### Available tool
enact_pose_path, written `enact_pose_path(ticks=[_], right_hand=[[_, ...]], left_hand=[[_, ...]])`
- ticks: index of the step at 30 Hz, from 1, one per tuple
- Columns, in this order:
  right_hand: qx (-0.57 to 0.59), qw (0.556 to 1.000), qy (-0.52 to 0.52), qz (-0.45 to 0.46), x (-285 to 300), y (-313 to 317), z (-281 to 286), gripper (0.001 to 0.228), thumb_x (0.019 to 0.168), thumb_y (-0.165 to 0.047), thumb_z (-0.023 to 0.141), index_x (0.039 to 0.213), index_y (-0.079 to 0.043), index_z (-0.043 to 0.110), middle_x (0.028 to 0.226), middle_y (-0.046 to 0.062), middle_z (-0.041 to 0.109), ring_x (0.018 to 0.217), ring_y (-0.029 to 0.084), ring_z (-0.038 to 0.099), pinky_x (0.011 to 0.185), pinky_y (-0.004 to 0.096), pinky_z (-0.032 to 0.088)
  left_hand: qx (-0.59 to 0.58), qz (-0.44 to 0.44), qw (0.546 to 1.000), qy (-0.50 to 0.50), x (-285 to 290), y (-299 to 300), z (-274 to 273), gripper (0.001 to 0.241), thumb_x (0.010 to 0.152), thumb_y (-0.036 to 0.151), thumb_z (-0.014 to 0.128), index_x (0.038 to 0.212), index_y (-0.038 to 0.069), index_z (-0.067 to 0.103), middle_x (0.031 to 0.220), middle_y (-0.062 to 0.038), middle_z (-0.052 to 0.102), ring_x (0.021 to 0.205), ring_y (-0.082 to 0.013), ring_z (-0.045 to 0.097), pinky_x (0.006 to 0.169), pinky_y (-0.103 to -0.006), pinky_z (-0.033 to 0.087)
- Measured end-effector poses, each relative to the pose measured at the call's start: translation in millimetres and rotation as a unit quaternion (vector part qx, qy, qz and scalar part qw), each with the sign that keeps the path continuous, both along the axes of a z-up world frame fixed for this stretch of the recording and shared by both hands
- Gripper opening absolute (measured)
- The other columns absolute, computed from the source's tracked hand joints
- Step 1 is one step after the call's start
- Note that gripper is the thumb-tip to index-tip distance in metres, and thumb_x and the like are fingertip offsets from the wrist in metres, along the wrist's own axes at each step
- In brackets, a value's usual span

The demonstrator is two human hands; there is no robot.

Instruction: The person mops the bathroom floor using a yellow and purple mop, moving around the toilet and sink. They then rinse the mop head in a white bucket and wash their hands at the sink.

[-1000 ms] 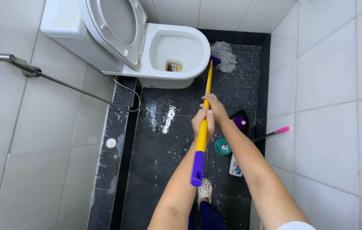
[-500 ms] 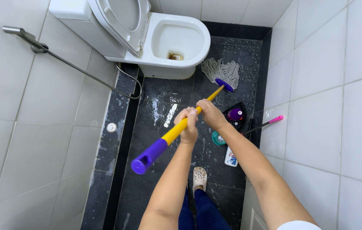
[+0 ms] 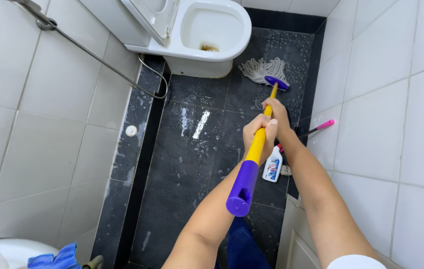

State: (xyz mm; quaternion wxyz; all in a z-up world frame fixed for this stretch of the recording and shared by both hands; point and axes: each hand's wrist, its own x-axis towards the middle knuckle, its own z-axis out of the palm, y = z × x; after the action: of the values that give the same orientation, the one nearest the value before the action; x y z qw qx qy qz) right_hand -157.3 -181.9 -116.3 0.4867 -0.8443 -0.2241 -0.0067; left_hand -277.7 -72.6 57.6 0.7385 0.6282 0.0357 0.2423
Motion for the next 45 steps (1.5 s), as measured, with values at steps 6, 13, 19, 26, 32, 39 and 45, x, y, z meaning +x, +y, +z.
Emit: enact_pose_path(ticks=[6, 13, 19, 26, 32, 39, 45], right_hand=[[-0.006, 0.990, 0.104, -0.093, -12.0, -16.5, -86.7, 0.014, 0.110, -0.011, 0.054, 0.113, -0.007, 0.067, 0.119, 0.016, 0.071, 0.101, 0.030, 0.070, 0.092, 0.034, 0.054], [-0.033, 0.990, 0.056, -0.123, -90.6, 98.2, -112.9, 0.052, 0.092, -0.015, 0.074, 0.139, -0.006, 0.052, 0.149, 0.041, 0.041, 0.128, 0.048, 0.056, 0.104, 0.043, 0.050], [-0.020, 0.991, 0.081, -0.100, -142.7, 189.6, -93.4, 0.046, 0.095, -0.017, 0.072, 0.134, -0.006, 0.052, 0.145, 0.042, 0.046, 0.115, 0.050, 0.063, 0.099, 0.044, 0.052], [0.031, 0.999, 0.030, 0.019, -200.7, 284.0, -72.2, 0.043, 0.089, -0.014, 0.076, 0.127, -0.005, 0.057, 0.138, 0.043, 0.048, 0.124, 0.052, 0.057, 0.100, 0.045, 0.051], [0.029, 0.991, 0.041, 0.123, -203.7, 310.8, -25.8, 0.021, 0.090, -0.021, 0.077, 0.088, -0.004, 0.066, 0.097, 0.023, 0.070, 0.095, 0.041, 0.069, 0.084, 0.044, 0.055], [-0.075, 0.982, 0.013, 0.174, -113.8, 295.6, 27.6, 0.026, 0.092, -0.033, 0.068, 0.079, -0.010, 0.070, 0.074, 0.010, 0.068, 0.067, 0.033, 0.067, 0.060, 0.043, 0.052], [-0.181, 0.958, 0.009, 0.224, -54.0, 294.2, 50.6, 0.028, 0.092, -0.036, 0.067, 0.073, -0.015, 0.069, 0.079, 0.005, 0.073, 0.078, 0.028, 0.068, 0.072, 0.049, 0.038]], left_hand=[[0.034, -0.082, 0.996, -0.001, -4.1, 15.9, -63.6, 0.026, 0.098, 0.006, 0.061, 0.074, 0.003, 0.052, 0.070, 0.001, 0.055, 0.065, -0.0051, 0.049, 0.059, -0.0250, 0.042], [0.066, -0.039, 0.997, 0.012, -70.7, 111.4, -72.7, 0.032, 0.100, 0.007, 0.057, 0.070, 0.003, 0.049, 0.069, -0.001, 0.056, 0.062, -0.0069, 0.049, 0.059, -0.0259, 0.041], [0.079, 0.009, 0.995, 0.053, -126.2, 170.1, -30.7, 0.033, 0.100, 0.007, 0.058, 0.069, 0.003, 0.049, 0.066, -0.001, 0.054, 0.062, -0.0068, 0.047, 0.057, -0.0261, 0.039], [0.112, 0.146, 0.979, 0.083, -180.3, 231.9, 3.6, 0.031, 0.098, 0.005, 0.058, 0.068, 0.003, 0.052, 0.063, 0.000, 0.052, 0.058, -0.0069, 0.048, 0.054, -0.0267, 0.038], [0.060, 0.200, 0.977, 0.042, -204.2, 237.3, 6.2, 0.032, 0.100, 0.004, 0.057, 0.070, 0.005, 0.047, 0.068, -0.001, 0.053, 0.066, -0.0079, 0.049, 0.063, -0.0269, 0.040], [0.004, 0.186, 0.982, 0.020, -107.8, 228.6, 40.0, 0.022, 0.096, 0.001, 0.063, 0.077, 0.004, 0.053, 0.078, -0.001, 0.056, 0.076, -0.0092, 0.051, 0.074, -0.0277, 0.044], [-0.040, 0.227, 0.972, -0.030, -50.2, 212.5, 20.0, 0.021, 0.097, 0.000, 0.066, 0.080, 0.004, 0.054, 0.082, 0.000, 0.057, 0.082, -0.0104, 0.053, 0.084, -0.0271, 0.046]])
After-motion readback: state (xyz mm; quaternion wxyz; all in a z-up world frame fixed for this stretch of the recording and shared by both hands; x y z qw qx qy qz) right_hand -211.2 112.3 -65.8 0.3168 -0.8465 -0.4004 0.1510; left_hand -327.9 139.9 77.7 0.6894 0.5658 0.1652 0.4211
